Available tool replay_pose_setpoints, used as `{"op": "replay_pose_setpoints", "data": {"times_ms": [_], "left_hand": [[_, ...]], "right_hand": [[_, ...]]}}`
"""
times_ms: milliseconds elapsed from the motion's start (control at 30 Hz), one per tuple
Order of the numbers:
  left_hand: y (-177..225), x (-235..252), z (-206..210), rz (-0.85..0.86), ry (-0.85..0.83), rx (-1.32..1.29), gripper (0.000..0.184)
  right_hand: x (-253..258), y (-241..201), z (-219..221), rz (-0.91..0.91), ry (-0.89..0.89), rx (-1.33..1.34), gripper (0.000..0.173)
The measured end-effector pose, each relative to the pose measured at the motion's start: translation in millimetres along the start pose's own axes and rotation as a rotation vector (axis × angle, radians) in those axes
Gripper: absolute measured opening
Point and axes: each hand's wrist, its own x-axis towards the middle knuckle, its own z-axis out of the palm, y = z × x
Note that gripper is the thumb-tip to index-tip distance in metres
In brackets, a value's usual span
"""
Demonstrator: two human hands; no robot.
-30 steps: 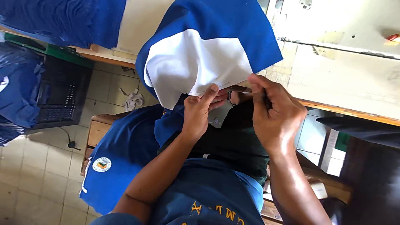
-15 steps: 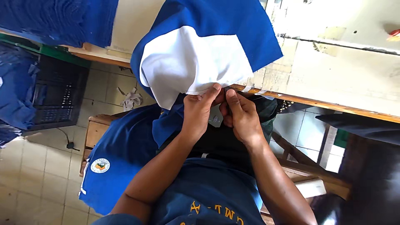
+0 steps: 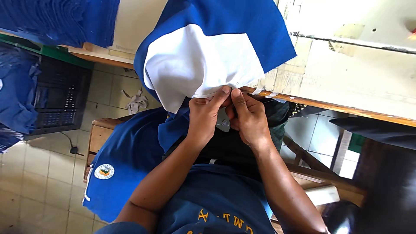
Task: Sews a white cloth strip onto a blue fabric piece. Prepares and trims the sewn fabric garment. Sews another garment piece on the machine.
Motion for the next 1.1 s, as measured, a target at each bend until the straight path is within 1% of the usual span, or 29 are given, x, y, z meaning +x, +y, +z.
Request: {"op": "replay_pose_setpoints", "data": {"times_ms": [233, 433, 500, 567, 633, 667, 700, 733, 767, 800, 867, 900, 933, 967, 1000, 1033, 1100], "left_hand": [[0.0, -0.5, 0.7, 0.011, 0.006, -0.002, 0.015], [-3.3, 1.2, 0.7, 0.034, 0.009, -0.003, 0.011], [-4.6, 0.2, 0.5, 0.020, 0.007, -0.002, 0.013], [1.2, -3.7, -3.3, -0.056, -0.042, 0.049, 0.018], [17.5, -9.3, -16.8, -0.199, -0.228, 0.229, 0.029], [29.9, -10.4, -24.3, -0.251, -0.347, 0.359, 0.035], [45.1, -10.0, -31.9, -0.250, -0.439, 0.484, 0.036], [62.2, -6.8, -40.6, -0.179, -0.476, 0.581, 0.035], [80.7, 0.9, -48.6, -0.053, -0.451, 0.649, 0.033], [99.5, 13.4, -54.0, 0.113, -0.389, 0.695, 0.032], [131.4, 54.0, -57.5, 0.420, -0.290, 0.750, 0.034], [142.1, 78.4, -54.9, 0.512, -0.275, 0.761, 0.037], [149.2, 101.1, -50.0, 0.551, -0.291, 0.756, 0.039], [153.0, 119.3, -43.0, 0.534, -0.324, 0.730, 0.038], [154.5, 133.6, -35.0, 0.485, -0.376, 0.687, 0.038], [153.6, 144.1, -27.1, 0.415, -0.440, 0.638, 0.038], [146.9, 155.9, -12.5, 0.266, -0.552, 0.538, 0.038]], "right_hand": [[-5.7, -6.5, 1.6, 0.052, 0.002, -0.013, 0.040], [0.9, -1.7, 1.7, 0.070, -0.020, 0.043, 0.039], [-3.9, -7.3, -1.6, 0.104, -0.028, 0.000, 0.041], [-15.4, -17.0, -15.3, 0.077, -0.048, -0.146, 0.040], [-33.1, -36.2, -41.4, -0.041, -0.021, -0.422, 0.034], [-42.4, -50.5, -57.6, -0.101, 0.027, -0.584, 0.032], [-50.0, -66.0, -73.9, -0.148, 0.110, -0.761, 0.033], [-54.0, -79.2, -91.7, -0.179, 0.209, -0.935, 0.035], [-53.6, -88.1, -111.0, -0.198, 0.304, -1.084, 0.038], [-49.2, -92.4, -130.9, -0.213, 0.373, -1.198, 0.042], [-31.4, -89.3, -170.3, -0.291, 0.438, -1.397, 0.048], [-21.7, -85.9, -183.9, -0.350, 0.438, -1.462, 0.049], [-14.3, -84.2, -189.1, -0.401, 0.424, -1.499, 0.048], [-9.9, -85.4, -183.8, -0.435, 0.405, -1.510, 0.047], [-7.0, -87.8, -169.6, -0.470, 0.384, -1.493, 0.045], [-4.2, -89.7, -147.0, -0.506, 0.358, -1.457, 0.042], [9.3, -91.7, -81.4, -0.650, 0.233, -1.292, 0.033]]}}
